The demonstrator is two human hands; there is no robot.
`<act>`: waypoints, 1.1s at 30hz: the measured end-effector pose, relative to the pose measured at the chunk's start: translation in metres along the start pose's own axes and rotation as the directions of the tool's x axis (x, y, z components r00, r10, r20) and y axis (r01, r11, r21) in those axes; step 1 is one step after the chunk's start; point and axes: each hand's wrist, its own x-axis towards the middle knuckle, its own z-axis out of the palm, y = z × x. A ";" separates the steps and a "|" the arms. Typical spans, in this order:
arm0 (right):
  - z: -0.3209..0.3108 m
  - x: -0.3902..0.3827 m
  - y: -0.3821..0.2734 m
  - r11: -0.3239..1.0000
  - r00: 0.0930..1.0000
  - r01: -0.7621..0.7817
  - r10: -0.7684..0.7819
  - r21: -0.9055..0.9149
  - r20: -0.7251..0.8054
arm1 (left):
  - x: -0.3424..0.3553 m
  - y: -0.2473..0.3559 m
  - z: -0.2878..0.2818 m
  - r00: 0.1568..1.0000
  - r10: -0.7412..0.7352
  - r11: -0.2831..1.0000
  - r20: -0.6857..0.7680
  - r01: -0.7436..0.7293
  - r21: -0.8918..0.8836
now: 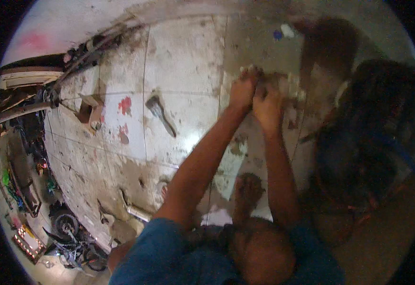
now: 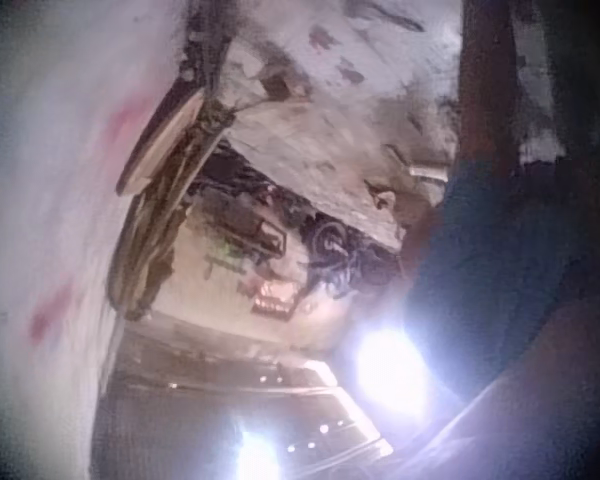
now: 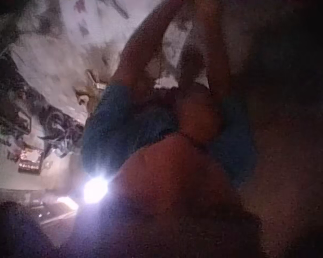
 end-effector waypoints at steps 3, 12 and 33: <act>-0.035 0.012 -0.027 0.993 0.966 -0.106 0.091 0.050 0.242 | -0.001 0.019 -0.021 0.997 0.035 0.999 0.066 -0.035 0.001; -0.053 -0.020 -0.024 0.990 0.970 -0.087 0.059 0.108 0.234 | -0.033 0.033 -0.021 0.964 -0.109 0.971 0.241 0.155 -0.181; -0.039 -0.036 0.012 0.967 0.970 -0.224 0.209 0.118 0.127 | -0.069 0.016 0.033 0.978 0.207 0.945 -0.025 -0.193 0.263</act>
